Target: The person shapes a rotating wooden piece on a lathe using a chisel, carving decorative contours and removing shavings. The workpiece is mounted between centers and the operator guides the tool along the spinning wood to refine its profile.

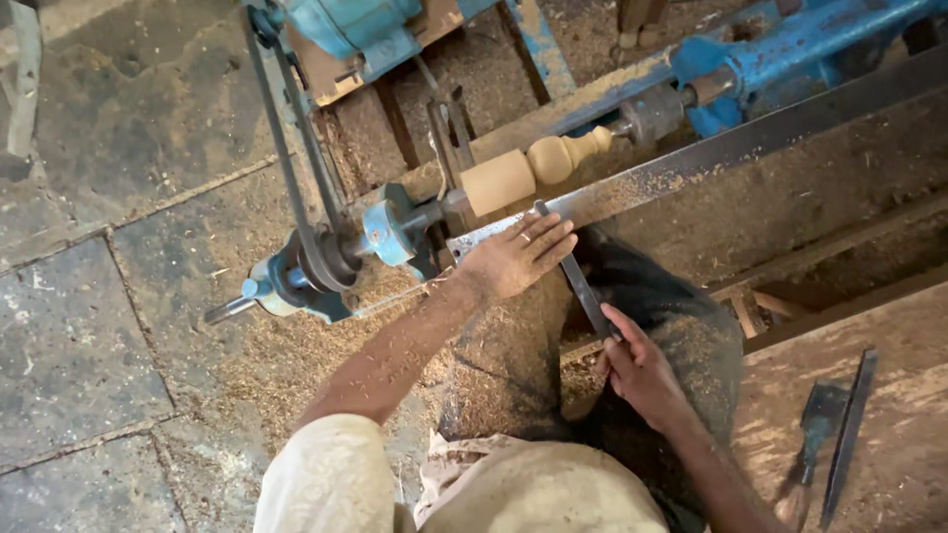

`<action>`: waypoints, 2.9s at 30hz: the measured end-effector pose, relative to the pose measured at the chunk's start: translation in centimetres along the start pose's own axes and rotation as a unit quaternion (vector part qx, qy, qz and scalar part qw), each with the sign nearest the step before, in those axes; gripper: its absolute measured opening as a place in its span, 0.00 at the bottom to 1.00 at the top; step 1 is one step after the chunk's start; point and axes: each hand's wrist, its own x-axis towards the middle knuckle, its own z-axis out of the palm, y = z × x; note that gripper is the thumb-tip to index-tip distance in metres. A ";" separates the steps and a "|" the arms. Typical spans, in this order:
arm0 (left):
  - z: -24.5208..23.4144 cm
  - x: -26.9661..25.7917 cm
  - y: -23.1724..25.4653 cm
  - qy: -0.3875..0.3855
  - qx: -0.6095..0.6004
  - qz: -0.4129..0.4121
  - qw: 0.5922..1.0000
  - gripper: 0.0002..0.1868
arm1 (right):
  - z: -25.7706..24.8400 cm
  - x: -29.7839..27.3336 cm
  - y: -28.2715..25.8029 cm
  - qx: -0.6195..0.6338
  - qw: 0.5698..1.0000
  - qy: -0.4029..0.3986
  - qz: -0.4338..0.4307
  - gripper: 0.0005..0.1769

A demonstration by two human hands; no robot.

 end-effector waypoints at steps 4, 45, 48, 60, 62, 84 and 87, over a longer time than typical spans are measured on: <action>0.0 -0.1 -0.2 0.072 0.023 -0.019 0.997 0.32 | -1.2 1.4 -1.6 -0.060 0.998 0.017 0.028 0.31; -1.6 0.7 -0.3 0.090 -0.079 -0.083 0.989 0.37 | 7.0 -0.2 -1.2 0.108 0.992 0.056 0.018 0.32; -1.9 0.8 -0.3 0.069 -0.092 -0.094 0.989 0.40 | 7.7 -0.5 -2.0 0.115 0.991 0.061 0.039 0.32; -0.5 0.0 -0.7 0.094 -0.062 -0.038 0.993 0.38 | 1.1 0.8 -0.9 0.004 1.000 0.019 0.008 0.32; -0.6 0.0 -0.6 0.094 -0.044 -0.048 0.993 0.37 | -0.3 1.5 -1.2 -0.022 1.000 0.008 0.002 0.32; -1.4 0.5 -0.2 0.130 -0.023 -0.068 0.989 0.34 | 5.4 0.2 -0.2 0.111 0.993 0.050 0.007 0.31; -1.0 0.4 -0.1 0.123 -0.026 -0.078 0.989 0.34 | 5.9 0.2 0.2 0.113 0.992 0.061 0.013 0.31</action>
